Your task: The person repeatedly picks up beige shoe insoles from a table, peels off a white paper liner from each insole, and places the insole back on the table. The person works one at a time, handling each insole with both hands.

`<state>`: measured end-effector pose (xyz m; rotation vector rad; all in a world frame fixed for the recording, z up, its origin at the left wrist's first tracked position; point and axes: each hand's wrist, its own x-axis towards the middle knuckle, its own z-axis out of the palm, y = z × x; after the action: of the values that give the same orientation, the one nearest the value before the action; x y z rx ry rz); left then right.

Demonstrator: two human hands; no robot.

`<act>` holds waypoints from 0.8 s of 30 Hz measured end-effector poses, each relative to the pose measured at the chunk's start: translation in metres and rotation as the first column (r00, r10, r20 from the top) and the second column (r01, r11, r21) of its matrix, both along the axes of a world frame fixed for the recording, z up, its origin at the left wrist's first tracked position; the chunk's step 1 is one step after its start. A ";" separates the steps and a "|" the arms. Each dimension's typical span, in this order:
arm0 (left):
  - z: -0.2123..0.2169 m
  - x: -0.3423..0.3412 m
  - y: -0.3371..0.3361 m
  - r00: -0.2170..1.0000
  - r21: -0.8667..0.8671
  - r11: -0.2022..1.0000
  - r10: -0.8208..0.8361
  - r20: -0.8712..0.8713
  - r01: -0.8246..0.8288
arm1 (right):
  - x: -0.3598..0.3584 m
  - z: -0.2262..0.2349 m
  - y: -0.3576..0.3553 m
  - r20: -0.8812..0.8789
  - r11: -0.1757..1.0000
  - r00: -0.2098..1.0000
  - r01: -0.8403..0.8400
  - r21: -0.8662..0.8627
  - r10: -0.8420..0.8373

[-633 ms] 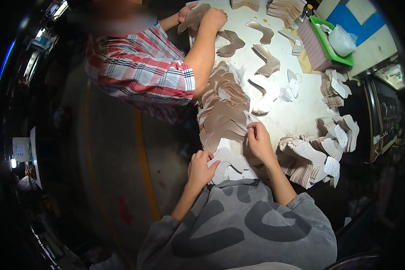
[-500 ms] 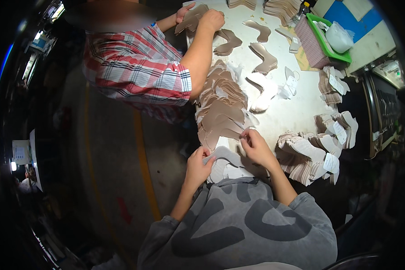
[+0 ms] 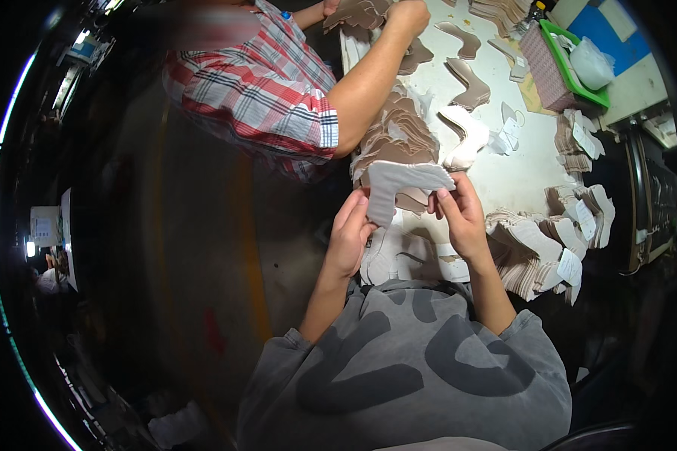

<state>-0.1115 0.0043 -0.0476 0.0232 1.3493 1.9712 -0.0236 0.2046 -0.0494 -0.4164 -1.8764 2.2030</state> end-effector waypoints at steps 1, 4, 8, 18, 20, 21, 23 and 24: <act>0.002 -0.004 -0.004 0.999 0.016 1.000 0.009 0.034 -0.009 | 0.001 0.004 -0.001 -0.005 1.000 1.000 0.007 -0.008 -0.007; 0.007 -0.015 -0.016 0.955 0.316 0.938 -0.212 0.207 0.140 | 0.002 0.007 -0.003 -0.063 0.988 0.997 0.031 -0.149 -0.041; 0.007 -0.018 -0.023 0.854 0.538 0.808 -0.441 0.277 0.242 | -0.001 0.000 -0.003 0.009 0.997 1.000 0.002 -0.076 -0.002; 0.039 -0.005 -0.010 0.949 0.375 0.913 -0.246 0.197 0.159 | 0.007 0.016 -0.010 -0.110 0.969 0.968 0.233 0.080 -0.224; 0.046 0.001 -0.008 0.970 0.269 0.951 -0.194 0.147 0.150 | 0.017 0.029 -0.012 -0.239 0.991 0.971 0.041 0.128 -0.010; 0.048 0.005 -0.005 0.982 0.189 0.971 -0.168 0.091 0.148 | 0.017 0.033 -0.012 -0.261 0.972 0.956 -0.073 0.222 0.132; 0.048 0.014 0.000 0.997 0.189 0.981 -0.063 0.046 0.053 | 0.013 0.037 -0.018 -0.303 0.907 0.904 -0.175 0.382 0.302; 0.047 0.017 0.002 0.998 0.117 0.993 -0.028 -0.062 0.035 | 0.010 0.036 -0.024 -0.272 0.878 0.904 -0.185 0.442 0.328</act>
<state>-0.0942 0.0067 -0.0009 0.1606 1.2613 2.0354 -0.0139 0.1807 -0.0133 0.2958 -2.2052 1.7913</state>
